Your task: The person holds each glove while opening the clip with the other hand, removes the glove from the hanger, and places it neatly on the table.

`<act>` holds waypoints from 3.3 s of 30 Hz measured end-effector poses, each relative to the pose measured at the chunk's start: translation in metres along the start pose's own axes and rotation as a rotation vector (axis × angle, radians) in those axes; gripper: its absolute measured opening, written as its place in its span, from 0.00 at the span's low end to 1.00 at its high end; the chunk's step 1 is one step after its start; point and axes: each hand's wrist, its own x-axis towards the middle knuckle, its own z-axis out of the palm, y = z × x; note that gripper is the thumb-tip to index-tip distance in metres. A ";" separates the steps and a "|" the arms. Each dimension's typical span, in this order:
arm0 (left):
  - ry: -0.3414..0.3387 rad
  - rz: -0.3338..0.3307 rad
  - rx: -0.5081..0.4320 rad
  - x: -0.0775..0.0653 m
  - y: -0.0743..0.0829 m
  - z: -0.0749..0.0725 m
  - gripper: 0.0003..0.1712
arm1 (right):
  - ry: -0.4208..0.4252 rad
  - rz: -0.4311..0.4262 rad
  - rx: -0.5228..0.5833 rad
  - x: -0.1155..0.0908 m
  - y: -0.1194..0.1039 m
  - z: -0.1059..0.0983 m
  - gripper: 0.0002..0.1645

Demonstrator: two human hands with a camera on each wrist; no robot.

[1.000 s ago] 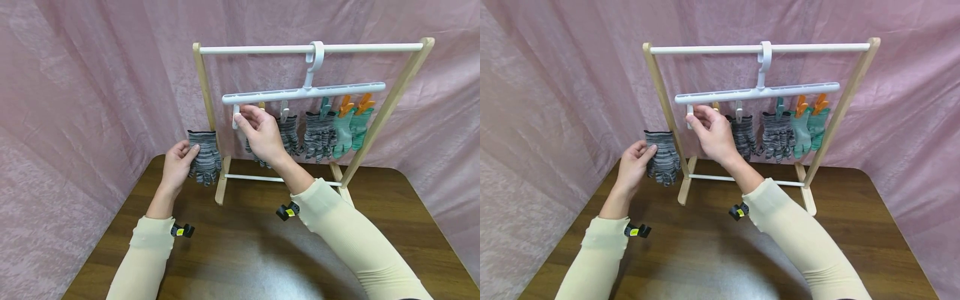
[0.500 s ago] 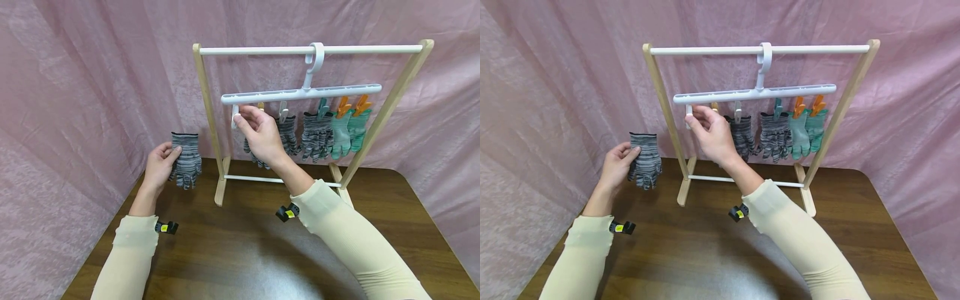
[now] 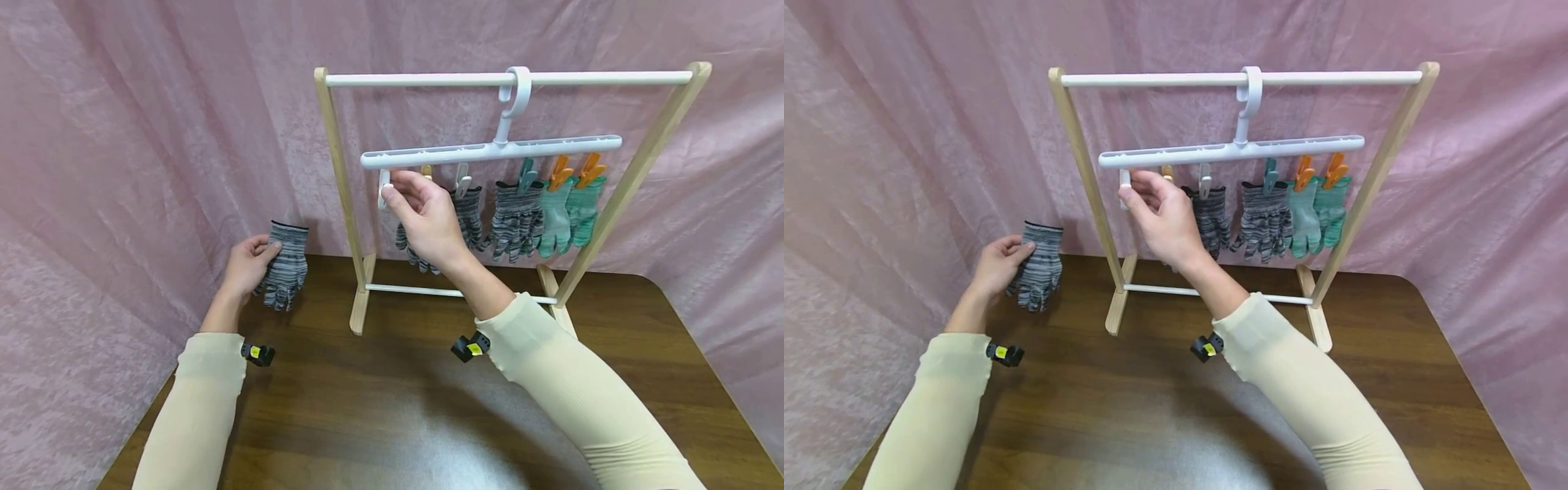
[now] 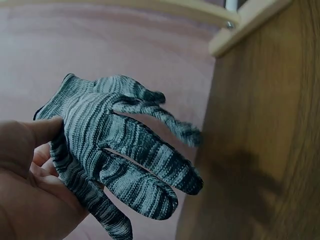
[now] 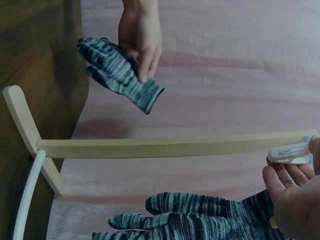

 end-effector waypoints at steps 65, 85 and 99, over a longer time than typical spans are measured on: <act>0.015 -0.225 0.467 0.028 -0.092 0.025 0.32 | -0.015 0.015 -0.028 -0.008 0.001 -0.006 0.21; 0.260 -0.100 0.391 -0.002 -0.056 0.027 0.35 | -0.097 -0.038 -0.044 -0.030 -0.014 -0.026 0.25; 0.295 0.039 0.272 -0.015 -0.026 0.044 0.34 | -0.086 -0.161 -0.170 -0.042 -0.020 -0.047 0.23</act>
